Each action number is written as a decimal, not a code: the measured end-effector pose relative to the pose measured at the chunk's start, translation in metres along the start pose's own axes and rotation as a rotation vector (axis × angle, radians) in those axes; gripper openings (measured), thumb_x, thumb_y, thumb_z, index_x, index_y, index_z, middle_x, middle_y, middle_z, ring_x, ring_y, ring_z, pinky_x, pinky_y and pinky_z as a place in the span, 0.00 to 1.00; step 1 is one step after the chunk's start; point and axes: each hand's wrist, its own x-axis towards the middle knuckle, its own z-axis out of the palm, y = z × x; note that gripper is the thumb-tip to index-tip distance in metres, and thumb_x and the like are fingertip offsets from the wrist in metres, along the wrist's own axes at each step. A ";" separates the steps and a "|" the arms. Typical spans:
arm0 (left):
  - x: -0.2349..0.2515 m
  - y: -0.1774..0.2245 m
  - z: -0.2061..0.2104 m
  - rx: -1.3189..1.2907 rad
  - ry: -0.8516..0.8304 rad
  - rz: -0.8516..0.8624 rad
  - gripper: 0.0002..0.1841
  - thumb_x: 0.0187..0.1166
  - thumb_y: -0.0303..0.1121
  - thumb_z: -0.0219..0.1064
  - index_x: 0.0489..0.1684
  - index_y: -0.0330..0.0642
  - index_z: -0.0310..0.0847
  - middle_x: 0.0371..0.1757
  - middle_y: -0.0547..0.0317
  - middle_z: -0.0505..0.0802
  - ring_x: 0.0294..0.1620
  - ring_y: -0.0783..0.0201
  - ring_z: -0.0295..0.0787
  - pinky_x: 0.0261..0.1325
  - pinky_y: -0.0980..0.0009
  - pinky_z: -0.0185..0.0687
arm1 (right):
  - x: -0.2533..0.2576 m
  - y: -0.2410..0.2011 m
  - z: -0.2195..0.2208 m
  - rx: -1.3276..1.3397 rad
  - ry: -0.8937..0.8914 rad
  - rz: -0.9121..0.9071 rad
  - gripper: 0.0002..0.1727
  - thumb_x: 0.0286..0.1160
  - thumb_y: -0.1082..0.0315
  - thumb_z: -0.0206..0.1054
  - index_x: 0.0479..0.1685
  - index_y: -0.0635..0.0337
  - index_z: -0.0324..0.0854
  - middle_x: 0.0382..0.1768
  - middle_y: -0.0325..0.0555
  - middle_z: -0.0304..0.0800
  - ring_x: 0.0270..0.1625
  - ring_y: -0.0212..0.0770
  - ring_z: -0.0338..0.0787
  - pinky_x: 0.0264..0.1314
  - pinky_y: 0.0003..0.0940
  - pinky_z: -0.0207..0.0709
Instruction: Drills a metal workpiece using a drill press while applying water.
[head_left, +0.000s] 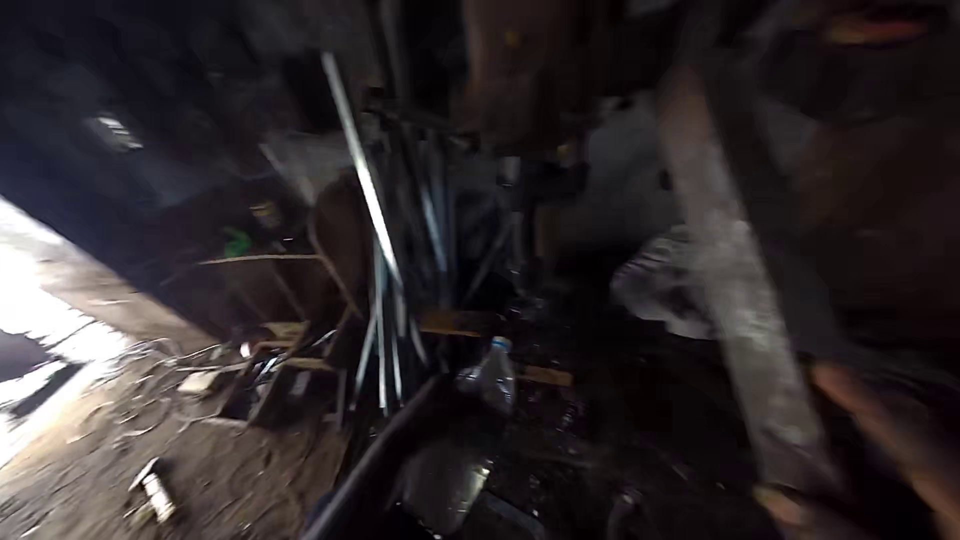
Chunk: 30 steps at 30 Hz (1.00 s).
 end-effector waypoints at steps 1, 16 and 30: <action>0.007 -0.010 0.000 -0.042 -0.015 0.006 0.29 0.76 0.40 0.76 0.73 0.37 0.75 0.53 0.53 0.94 0.50 0.61 0.93 0.56 0.62 0.92 | -0.002 0.005 -0.001 -0.027 0.006 0.015 0.43 0.78 0.56 0.71 0.91 0.62 0.58 0.86 0.58 0.66 0.83 0.43 0.74 0.86 0.42 0.69; 0.022 -0.004 -0.002 0.162 -0.146 -0.042 0.25 0.73 0.50 0.78 0.61 0.43 0.86 0.51 0.56 0.95 0.51 0.62 0.93 0.60 0.62 0.90 | -0.003 0.013 0.007 -0.035 0.070 0.040 0.43 0.76 0.51 0.73 0.93 0.45 0.60 0.82 0.44 0.75 0.75 0.35 0.83 0.76 0.39 0.81; 0.027 -0.012 -0.005 0.241 -0.140 -0.038 0.26 0.70 0.54 0.79 0.59 0.45 0.87 0.49 0.59 0.96 0.51 0.63 0.94 0.61 0.60 0.91 | -0.005 0.024 0.010 -0.039 0.074 0.024 0.43 0.77 0.51 0.72 0.93 0.41 0.59 0.84 0.42 0.73 0.75 0.36 0.82 0.76 0.40 0.81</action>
